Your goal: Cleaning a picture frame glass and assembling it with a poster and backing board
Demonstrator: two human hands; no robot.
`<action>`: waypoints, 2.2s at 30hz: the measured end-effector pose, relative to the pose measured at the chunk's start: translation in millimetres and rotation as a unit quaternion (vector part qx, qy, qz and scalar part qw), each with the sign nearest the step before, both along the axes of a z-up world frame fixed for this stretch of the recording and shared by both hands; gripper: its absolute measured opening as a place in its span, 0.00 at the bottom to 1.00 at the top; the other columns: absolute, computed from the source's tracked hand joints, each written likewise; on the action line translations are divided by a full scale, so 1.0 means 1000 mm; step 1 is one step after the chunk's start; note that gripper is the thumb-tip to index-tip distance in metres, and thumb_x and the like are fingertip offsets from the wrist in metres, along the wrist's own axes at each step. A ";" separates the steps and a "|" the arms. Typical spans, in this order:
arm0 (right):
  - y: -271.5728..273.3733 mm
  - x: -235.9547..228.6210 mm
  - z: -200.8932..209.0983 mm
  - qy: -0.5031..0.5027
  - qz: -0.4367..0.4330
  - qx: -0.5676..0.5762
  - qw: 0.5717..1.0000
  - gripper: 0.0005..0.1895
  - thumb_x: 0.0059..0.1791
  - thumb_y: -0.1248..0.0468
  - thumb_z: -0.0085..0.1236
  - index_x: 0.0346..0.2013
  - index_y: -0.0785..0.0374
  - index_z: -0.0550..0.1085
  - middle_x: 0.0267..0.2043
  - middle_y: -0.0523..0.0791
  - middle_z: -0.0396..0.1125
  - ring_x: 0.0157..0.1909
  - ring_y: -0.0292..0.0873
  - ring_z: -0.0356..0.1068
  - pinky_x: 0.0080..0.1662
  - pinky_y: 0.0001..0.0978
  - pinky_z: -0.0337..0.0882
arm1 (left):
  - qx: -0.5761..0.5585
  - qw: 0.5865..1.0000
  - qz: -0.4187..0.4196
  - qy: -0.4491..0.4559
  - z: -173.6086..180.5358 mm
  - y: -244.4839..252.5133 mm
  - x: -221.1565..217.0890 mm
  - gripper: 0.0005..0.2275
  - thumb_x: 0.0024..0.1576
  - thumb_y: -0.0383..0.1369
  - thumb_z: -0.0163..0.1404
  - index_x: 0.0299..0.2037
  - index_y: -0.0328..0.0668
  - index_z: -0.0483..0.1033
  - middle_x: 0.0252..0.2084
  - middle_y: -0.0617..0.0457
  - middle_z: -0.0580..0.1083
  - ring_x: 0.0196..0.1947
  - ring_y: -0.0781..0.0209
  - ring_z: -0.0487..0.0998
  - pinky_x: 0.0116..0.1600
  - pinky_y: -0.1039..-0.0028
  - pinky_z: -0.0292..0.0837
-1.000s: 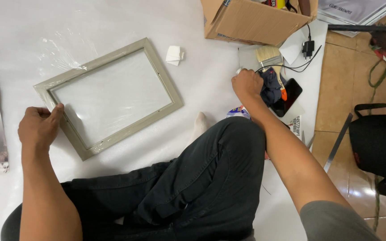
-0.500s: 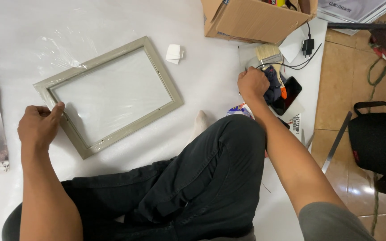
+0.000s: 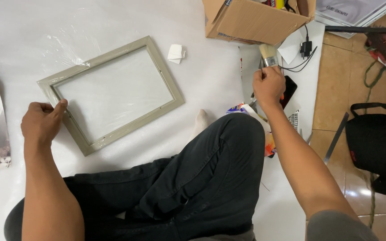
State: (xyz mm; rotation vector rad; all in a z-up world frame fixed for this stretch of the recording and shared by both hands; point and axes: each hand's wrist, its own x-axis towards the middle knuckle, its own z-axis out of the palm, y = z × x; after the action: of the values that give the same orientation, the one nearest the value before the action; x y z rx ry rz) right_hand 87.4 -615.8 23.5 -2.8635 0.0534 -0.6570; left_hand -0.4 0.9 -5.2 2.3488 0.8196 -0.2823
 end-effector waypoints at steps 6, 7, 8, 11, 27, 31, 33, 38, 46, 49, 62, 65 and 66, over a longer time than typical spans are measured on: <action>0.007 -0.005 0.024 0.005 0.024 -0.042 0.999 0.10 0.48 0.63 0.58 0.25 0.66 0.76 0.28 0.48 0.65 0.27 0.52 0.63 0.32 0.42 0.66 | -0.004 1.000 -0.001 0.005 -0.004 0.002 0.000 0.27 0.70 0.50 0.56 0.54 0.23 0.73 0.42 0.33 0.77 0.41 0.40 0.79 0.46 0.54 0.74; 0.009 -0.004 0.024 0.010 0.028 -0.038 0.999 0.10 0.48 0.63 0.58 0.25 0.66 0.76 0.28 0.48 0.65 0.27 0.52 0.63 0.32 0.42 0.66 | 0.000 1.000 0.003 0.009 -0.002 0.002 -0.002 0.27 0.70 0.50 0.56 0.54 0.23 0.73 0.42 0.33 0.77 0.41 0.40 0.79 0.46 0.54 0.74; 0.013 -0.003 0.024 0.015 0.030 -0.047 0.998 0.10 0.49 0.64 0.59 0.24 0.65 0.76 0.27 0.46 0.64 0.25 0.47 0.61 0.30 0.38 0.64 | -0.001 1.000 0.002 0.004 0.000 0.003 -0.004 0.27 0.70 0.50 0.56 0.53 0.23 0.73 0.41 0.34 0.77 0.40 0.40 0.79 0.46 0.55 0.74; 0.025 0.000 0.035 0.037 0.024 -0.065 0.997 0.09 0.50 0.63 0.60 0.28 0.65 0.79 0.28 0.46 0.66 0.26 0.47 0.63 0.30 0.38 0.65 | -0.006 1.000 -0.001 -0.001 0.002 -0.002 0.000 0.26 0.70 0.49 0.56 0.53 0.23 0.73 0.41 0.34 0.77 0.40 0.41 0.79 0.45 0.55 0.75; 0.180 0.020 0.119 -0.147 0.228 -0.119 0.955 0.05 0.48 0.66 0.62 0.27 0.55 0.76 0.32 0.39 0.66 0.31 0.35 0.61 0.32 0.27 0.61 | 0.080 0.986 0.002 -0.146 0.022 -0.012 0.009 0.27 0.70 0.47 0.62 0.51 0.23 0.67 0.37 0.35 0.74 0.33 0.41 0.79 0.41 0.56 0.75; 0.260 0.001 0.109 -0.081 0.312 -0.091 0.942 0.08 0.48 0.68 0.58 0.24 0.54 0.75 0.28 0.38 0.64 0.30 0.36 0.59 0.36 0.31 0.63 | -0.223 0.963 0.020 -0.150 0.078 -0.061 0.004 0.21 0.69 0.48 0.47 0.51 0.30 0.73 0.40 0.42 0.75 0.39 0.51 0.79 0.44 0.62 0.79; 0.300 -0.014 0.096 -0.141 0.395 -0.091 0.903 0.07 0.43 0.62 0.58 0.23 0.54 0.69 0.25 0.40 0.58 0.30 0.48 0.65 0.31 0.41 0.63 | -0.515 0.844 -0.017 -0.151 0.088 -0.081 -0.002 0.35 0.64 0.57 0.40 0.59 0.22 0.65 0.54 0.33 0.75 0.52 0.45 0.78 0.56 0.59 0.72; 0.356 -0.062 0.070 -0.091 0.502 -0.046 0.859 0.10 0.48 0.64 0.55 0.22 0.56 0.69 0.23 0.41 0.55 0.26 0.47 0.60 0.32 0.39 0.59 | -0.507 0.851 0.002 -0.135 0.076 -0.083 -0.002 0.28 0.56 0.46 0.56 0.54 0.24 0.72 0.43 0.38 0.75 0.42 0.47 0.79 0.48 0.56 0.78; 0.336 0.005 0.058 0.138 0.438 0.049 0.887 0.20 0.51 0.48 0.58 0.44 0.61 0.80 0.34 0.51 0.71 0.39 0.57 0.72 0.42 0.51 0.68 | -0.368 0.915 0.037 -0.162 0.082 -0.036 0.003 0.08 0.58 0.31 0.56 0.38 0.31 0.77 0.31 0.47 0.76 0.30 0.56 0.79 0.41 0.68 0.76; 0.314 0.040 0.054 0.256 0.270 0.082 0.925 0.29 0.49 0.48 0.63 0.58 0.63 0.73 0.46 0.53 0.67 0.49 0.61 0.71 0.47 0.54 0.71 | -0.406 0.896 0.055 -0.171 0.076 -0.010 0.007 0.11 0.58 0.30 0.55 0.46 0.28 0.77 0.35 0.42 0.79 0.35 0.53 0.82 0.48 0.62 0.79; 0.313 0.065 0.062 0.435 0.073 0.540 0.717 0.14 0.52 0.57 0.58 0.48 0.61 0.74 0.38 0.43 0.74 0.36 0.38 0.76 0.37 0.30 0.79 | -0.496 0.798 0.208 -0.272 0.056 0.020 0.000 0.11 0.56 0.27 0.56 0.48 0.35 0.77 0.37 0.45 0.80 0.36 0.53 0.86 0.46 0.60 0.85; 0.289 0.080 0.052 0.365 0.087 0.464 0.803 0.12 0.51 0.59 0.56 0.47 0.58 0.76 0.36 0.41 0.74 0.36 0.34 0.75 0.35 0.22 0.76 | -0.495 0.755 0.258 -0.344 0.052 0.028 0.002 0.10 0.58 0.27 0.56 0.49 0.36 0.76 0.39 0.45 0.81 0.39 0.53 0.87 0.49 0.60 0.86; 0.276 0.087 0.044 0.315 0.097 0.379 0.865 0.13 0.49 0.61 0.57 0.48 0.58 0.77 0.37 0.42 0.74 0.37 0.33 0.75 0.35 0.19 0.74 | -0.489 0.733 0.285 -0.377 0.051 0.032 0.002 0.10 0.59 0.28 0.56 0.49 0.38 0.75 0.40 0.46 0.81 0.40 0.54 0.88 0.51 0.61 0.88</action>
State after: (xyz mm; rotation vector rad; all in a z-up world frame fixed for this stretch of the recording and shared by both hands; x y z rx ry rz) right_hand 174.6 -340.2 67.8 -2.1358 0.0932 0.3178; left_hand 1.9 33.1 46.1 0.9645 0.6644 0.4163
